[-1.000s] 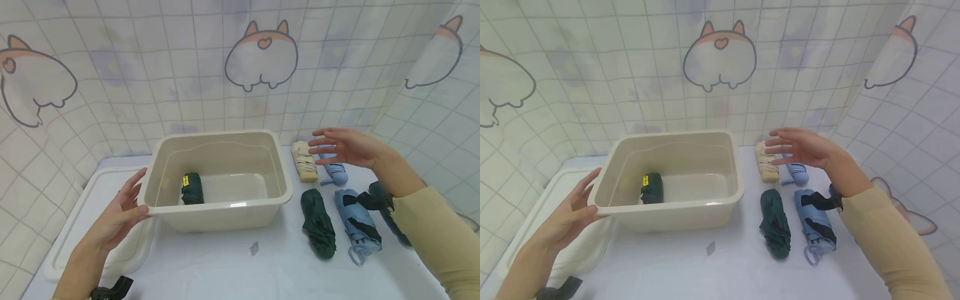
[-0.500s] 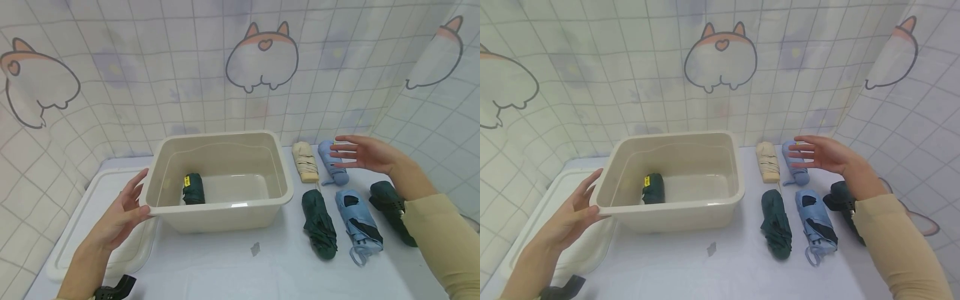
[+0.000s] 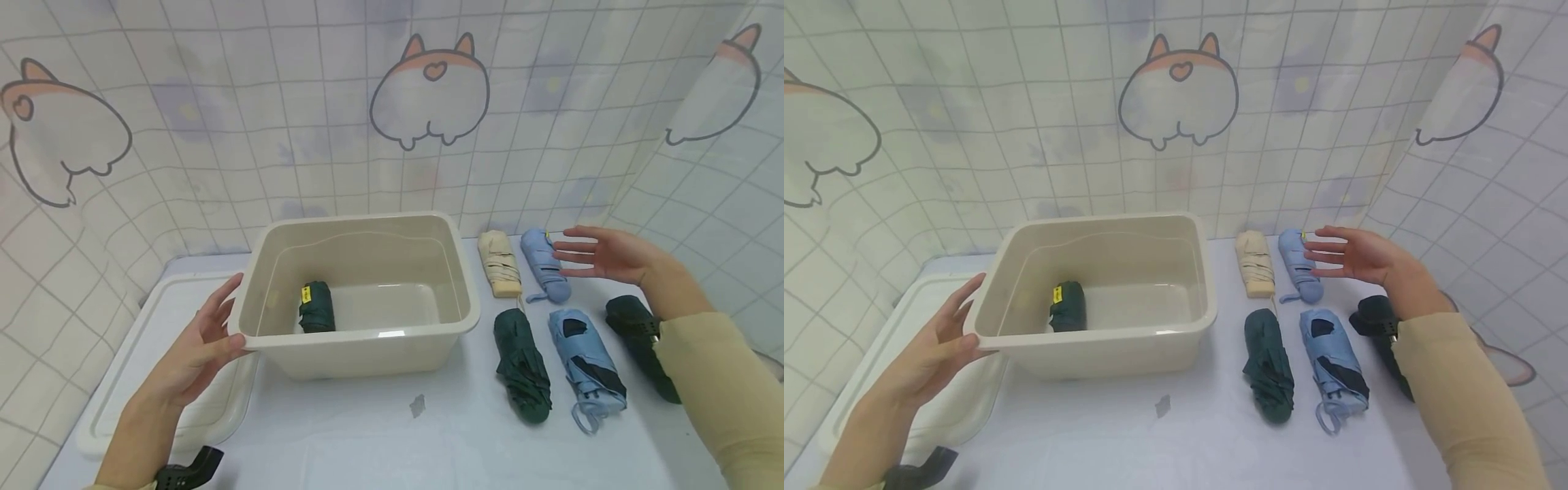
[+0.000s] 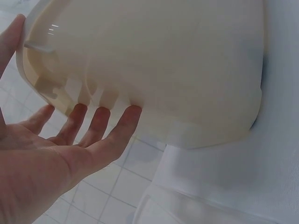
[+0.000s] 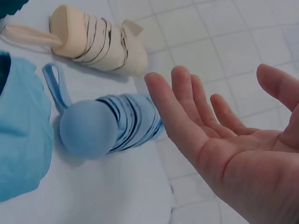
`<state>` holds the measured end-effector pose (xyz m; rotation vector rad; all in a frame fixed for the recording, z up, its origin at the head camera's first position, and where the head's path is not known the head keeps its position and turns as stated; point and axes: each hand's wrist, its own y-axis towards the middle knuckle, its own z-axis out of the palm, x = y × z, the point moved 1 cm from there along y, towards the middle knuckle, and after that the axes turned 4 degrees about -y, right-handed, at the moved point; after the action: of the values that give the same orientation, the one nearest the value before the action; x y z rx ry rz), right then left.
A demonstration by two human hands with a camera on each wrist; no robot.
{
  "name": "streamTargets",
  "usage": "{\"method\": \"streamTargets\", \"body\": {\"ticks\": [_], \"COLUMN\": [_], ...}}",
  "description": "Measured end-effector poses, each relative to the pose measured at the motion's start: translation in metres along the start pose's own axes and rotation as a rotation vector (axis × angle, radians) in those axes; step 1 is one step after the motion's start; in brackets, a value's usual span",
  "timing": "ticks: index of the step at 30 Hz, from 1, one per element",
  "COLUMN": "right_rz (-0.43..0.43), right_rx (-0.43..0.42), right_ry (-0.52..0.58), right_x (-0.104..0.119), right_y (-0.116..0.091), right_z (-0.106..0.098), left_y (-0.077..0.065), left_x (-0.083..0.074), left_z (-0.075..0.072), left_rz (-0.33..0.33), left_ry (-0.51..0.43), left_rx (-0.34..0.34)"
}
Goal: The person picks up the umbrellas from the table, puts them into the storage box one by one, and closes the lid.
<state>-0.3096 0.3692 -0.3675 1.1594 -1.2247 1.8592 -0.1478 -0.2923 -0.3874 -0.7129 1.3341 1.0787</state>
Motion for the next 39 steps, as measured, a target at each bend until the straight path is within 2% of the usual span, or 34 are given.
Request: {"method": "streamTargets", "body": {"ticks": [9, 16, 21, 33, 39], "right_rz": [0.075, 0.118, 0.120, 0.160, 0.209], "right_rx": [-0.077, -0.138, -0.157, -0.179, -0.202], "right_ry": [0.037, 0.007, -0.049, -0.045, -0.046], "right_x": [-0.013, -0.020, -0.026, -0.033, -0.035], "right_y": [0.011, 0.020, 0.026, 0.038, 0.043], "right_z": [-0.017, -0.025, -0.025, -0.024, -0.019], "left_y": [0.000, 0.000, 0.000, 0.000, 0.000], "left_x": [-0.001, -0.002, -0.002, -0.001, 0.000], "left_z": [0.001, -0.001, -0.001, 0.000, -0.001], "left_rz": [-0.004, -0.002, -0.001, -0.015, -0.019], "left_ry": [-0.001, 0.003, 0.002, 0.012, 0.027], "left_rx": [-0.005, -0.003, 0.000, -0.012, -0.024]}}
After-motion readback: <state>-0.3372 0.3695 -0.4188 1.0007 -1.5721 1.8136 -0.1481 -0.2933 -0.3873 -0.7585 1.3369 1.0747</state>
